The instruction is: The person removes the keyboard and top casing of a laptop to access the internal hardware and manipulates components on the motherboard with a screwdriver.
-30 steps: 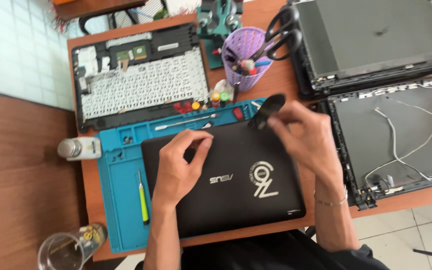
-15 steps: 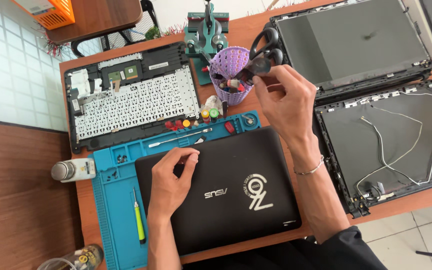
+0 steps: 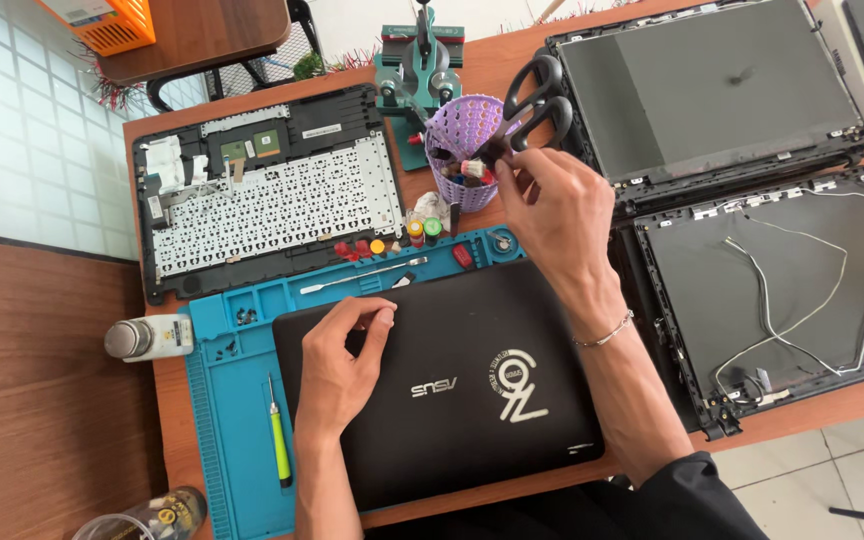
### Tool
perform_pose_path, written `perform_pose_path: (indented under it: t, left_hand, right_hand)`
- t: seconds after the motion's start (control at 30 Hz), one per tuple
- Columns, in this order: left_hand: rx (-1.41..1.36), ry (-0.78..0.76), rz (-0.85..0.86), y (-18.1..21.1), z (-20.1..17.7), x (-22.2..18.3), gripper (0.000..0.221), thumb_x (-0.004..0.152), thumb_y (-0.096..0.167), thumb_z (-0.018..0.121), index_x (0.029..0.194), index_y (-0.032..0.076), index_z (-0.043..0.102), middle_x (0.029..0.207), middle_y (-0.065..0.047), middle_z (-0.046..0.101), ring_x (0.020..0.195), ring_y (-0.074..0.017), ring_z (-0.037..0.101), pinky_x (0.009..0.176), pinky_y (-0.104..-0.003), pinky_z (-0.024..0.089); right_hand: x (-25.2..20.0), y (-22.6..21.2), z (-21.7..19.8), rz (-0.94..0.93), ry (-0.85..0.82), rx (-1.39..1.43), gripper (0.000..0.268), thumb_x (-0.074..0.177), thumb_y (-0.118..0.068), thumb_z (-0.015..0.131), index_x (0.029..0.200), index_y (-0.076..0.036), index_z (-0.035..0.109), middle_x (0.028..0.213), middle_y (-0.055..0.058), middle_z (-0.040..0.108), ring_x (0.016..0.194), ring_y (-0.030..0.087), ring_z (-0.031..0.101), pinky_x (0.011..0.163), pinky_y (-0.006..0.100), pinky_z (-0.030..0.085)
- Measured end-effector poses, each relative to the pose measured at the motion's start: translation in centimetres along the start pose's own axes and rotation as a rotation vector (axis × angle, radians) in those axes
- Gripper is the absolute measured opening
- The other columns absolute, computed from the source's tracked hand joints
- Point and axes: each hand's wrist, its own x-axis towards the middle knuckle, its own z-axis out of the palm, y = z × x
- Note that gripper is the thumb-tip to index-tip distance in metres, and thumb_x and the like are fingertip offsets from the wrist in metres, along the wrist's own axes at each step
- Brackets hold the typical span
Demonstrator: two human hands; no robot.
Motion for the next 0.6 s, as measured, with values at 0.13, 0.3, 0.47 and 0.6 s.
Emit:
perform_pose_path:
  t: [0.13,0.3,0.47,0.6]
  left_hand:
    - [-0.012,0.009,0.005,-0.14,-0.12,-0.02,0.013,0.096,0.015,0.070,0.100,0.003,0.074,0.087,-0.006,0.074,0.082,-0.0165,0.073,0.079,-0.029,0.057]
    - [-0.019,0.009,-0.006,-0.21,-0.20,-0.04,0.013,0.096,0.015,0.070,0.100,0.003,0.074,0.086,-0.006,0.074,0.080,-0.0164,0.073,0.078,-0.029,0.057]
    - [-0.005,0.021,0.016,-0.22,-0.34,-0.10,0.013,0.096,0.014,0.071,0.100,0.003,0.074,0.086,-0.007,0.074,0.080,-0.0169,0.073,0.078,-0.029,0.057]
    - [-0.001,0.032,0.019,-0.06,-0.57,-0.30,0.012,0.096,0.013,0.070,0.100,0.003,0.074,0.088,-0.007,0.074,0.081,-0.0169,0.073,0.078,-0.029,0.056]
  right_hand:
    - [0.14,-0.06,-0.09,0.047,-0.053,-0.009,0.011,0.093,-0.014,0.080,0.088,-0.005,0.075,0.072,0.004,0.069,0.059,0.015,0.065,0.054,0.031,0.049]
    - [0.20,-0.53,-0.25,0.064,-0.025,0.059,0.009,0.094,-0.013,0.079,0.094,-0.005,0.076,0.074,0.003,0.070,0.060,0.013,0.066,0.056,0.028,0.051]
    - [-0.05,-0.27,-0.11,0.072,-0.058,0.041,0.008,0.093,-0.012,0.079,0.095,-0.005,0.077,0.072,0.003,0.070,0.060,0.014,0.066,0.056,0.029,0.051]
    - [-0.20,-0.20,-0.26,0.064,-0.060,0.080,0.010,0.093,-0.011,0.080,0.101,-0.006,0.077,0.074,0.004,0.070,0.062,0.013,0.067,0.058,0.028,0.052]
